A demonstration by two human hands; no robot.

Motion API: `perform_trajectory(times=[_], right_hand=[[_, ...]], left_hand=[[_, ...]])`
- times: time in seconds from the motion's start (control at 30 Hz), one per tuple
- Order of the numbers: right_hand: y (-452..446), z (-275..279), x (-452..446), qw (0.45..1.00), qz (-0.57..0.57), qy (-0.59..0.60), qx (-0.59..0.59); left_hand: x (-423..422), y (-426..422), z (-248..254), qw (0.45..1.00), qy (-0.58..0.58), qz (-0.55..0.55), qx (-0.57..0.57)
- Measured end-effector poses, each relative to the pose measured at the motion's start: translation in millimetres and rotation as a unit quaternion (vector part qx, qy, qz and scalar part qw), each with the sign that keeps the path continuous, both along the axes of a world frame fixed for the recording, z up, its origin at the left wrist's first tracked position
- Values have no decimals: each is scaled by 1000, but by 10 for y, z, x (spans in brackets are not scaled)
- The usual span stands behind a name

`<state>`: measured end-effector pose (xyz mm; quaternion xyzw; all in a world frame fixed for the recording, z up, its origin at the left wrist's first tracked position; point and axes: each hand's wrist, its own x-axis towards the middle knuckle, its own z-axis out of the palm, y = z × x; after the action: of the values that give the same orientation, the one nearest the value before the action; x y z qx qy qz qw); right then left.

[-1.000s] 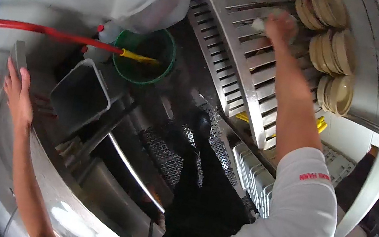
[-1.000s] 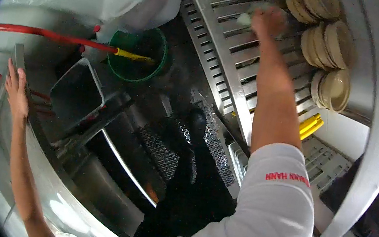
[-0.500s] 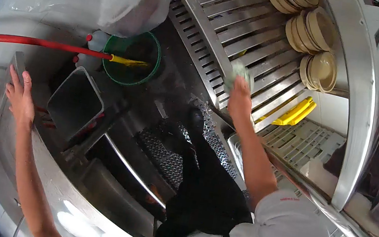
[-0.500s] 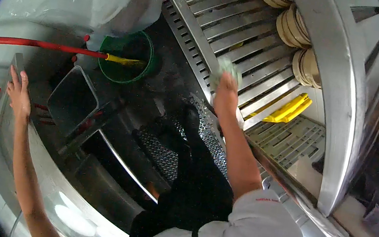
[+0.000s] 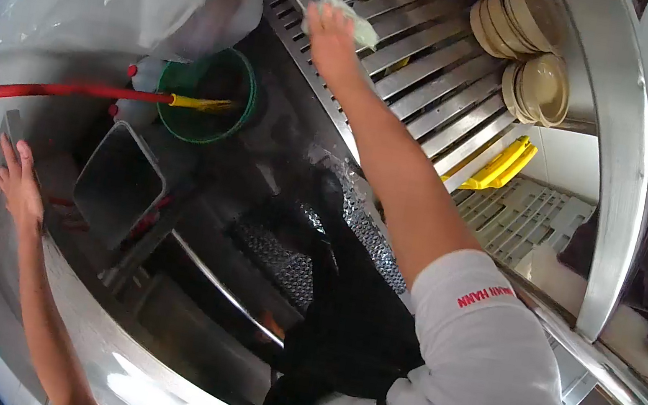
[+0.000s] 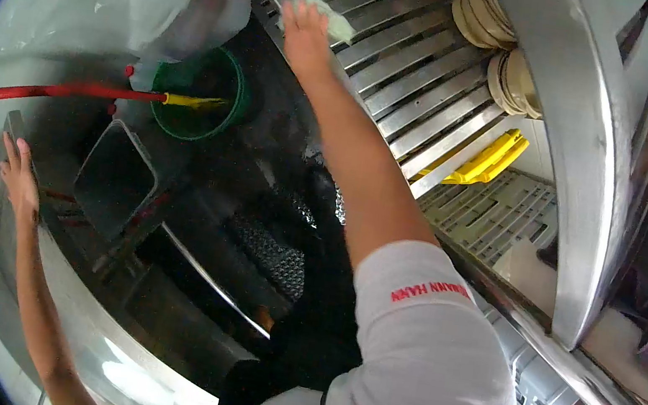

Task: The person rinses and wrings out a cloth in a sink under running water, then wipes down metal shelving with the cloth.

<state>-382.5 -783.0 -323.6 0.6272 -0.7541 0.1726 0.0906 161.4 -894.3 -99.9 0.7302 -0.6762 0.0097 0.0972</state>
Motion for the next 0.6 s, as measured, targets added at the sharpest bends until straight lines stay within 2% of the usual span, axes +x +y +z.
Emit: perform_trajectory(times=[0.1, 0.13, 0.2, 0.23, 0.27, 0.3, 0.33, 0.37, 0.43, 0.5, 0.6], right_hand=[[-336, 97, -33, 999, -10, -48, 19], [-189, 6, -74, 996, 10, -93, -3], [436, -84, -98, 994, -10, -105, -7], [818, 305, -9, 954, -90, -283, 48], [1174, -73, -158, 970, -147, -178, 79], [1617, -105, -330, 966, -137, -210, 63], [1990, -8, -578, 984, -75, -151, 49], [2160, 162, -787, 984, -152, -33, 90], [2218, -54, -1326, 943, -268, 184, 74], [1945, 335, -1729, 862, -409, 40, 295], [1987, 231, -1851, 881, -391, -136, 229]], left_hand=[[-25, 37, 27, 1000, 4, -7, 8], [-36, 40, 43, 1000, 5, -12, 11], [15, -14, -3, 1000, -19, 5, 17], [48, -32, -21, 999, -30, 16, 20], [50, -31, -17, 999, -29, 14, 22], [30, -20, -11, 999, -29, 13, 24], [6, 10, 0, 999, -30, 10, 29], [-27, 40, 8, 999, -36, 18, 31], [-130, 73, 52, 998, -50, 30, 31], [-145, 70, 57, 998, -50, 31, 18], [-137, 153, 73, 999, -37, 29, 21]])
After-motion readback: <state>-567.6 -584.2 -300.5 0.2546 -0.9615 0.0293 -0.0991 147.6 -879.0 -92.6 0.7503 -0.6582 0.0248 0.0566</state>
